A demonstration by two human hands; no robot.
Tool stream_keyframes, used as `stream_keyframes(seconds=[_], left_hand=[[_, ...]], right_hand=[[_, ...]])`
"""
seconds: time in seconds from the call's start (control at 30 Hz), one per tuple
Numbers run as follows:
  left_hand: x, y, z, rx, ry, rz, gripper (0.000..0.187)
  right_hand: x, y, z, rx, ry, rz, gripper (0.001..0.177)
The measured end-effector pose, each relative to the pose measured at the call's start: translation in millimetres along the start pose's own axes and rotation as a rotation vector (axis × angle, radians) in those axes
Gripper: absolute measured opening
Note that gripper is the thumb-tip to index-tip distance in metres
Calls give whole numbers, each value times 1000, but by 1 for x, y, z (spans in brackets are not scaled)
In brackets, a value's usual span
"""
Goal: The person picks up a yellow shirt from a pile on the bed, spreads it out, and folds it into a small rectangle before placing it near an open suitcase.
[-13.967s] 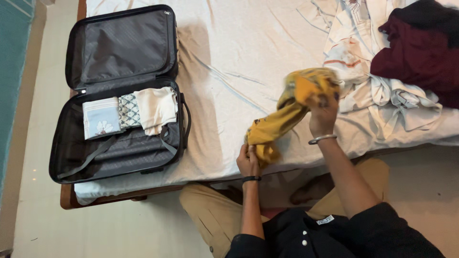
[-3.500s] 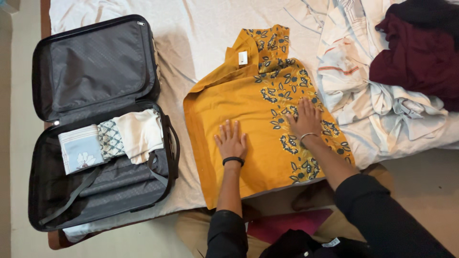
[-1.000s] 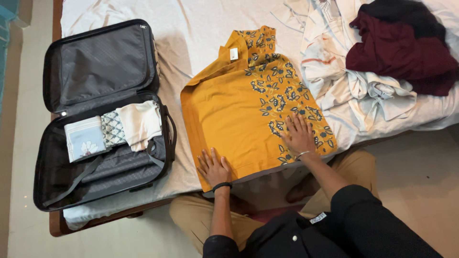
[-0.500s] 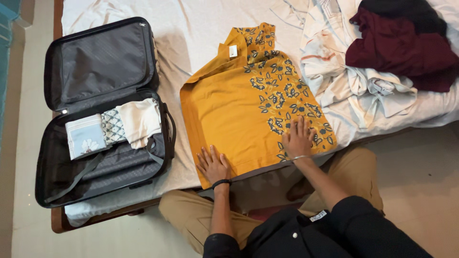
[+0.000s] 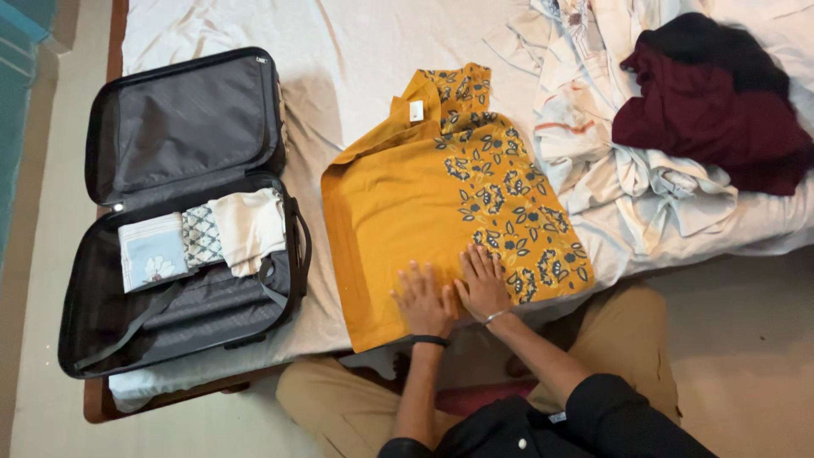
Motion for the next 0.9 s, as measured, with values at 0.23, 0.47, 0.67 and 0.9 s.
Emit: stream_keyframes(seconds=[0.23,0.47,0.67,0.9], left_hand=[[-5,23,-19,121,-116,-157,52],[4,5,-17,25,-117,-203,52],[5,7,-6,3,-96,-192,55],[6,-1,0,-11,-79,-118,63]], right_hand=[[0,12,-1,18,29,107,63],[2,7,18,-21,77,74,62],[6,11,21,-38,51,35,63],[9,16,19,-5,97,44,66]])
Point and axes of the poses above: each hand's wrist, its own x-axis away from the middle knuckle, its own z-axis out of the back of the hand, y = z × x, the point moved 3 cm from there along -x, towards the middle knuckle, and after that the axes turned 9 degrees about x, right-handed, at the moved point
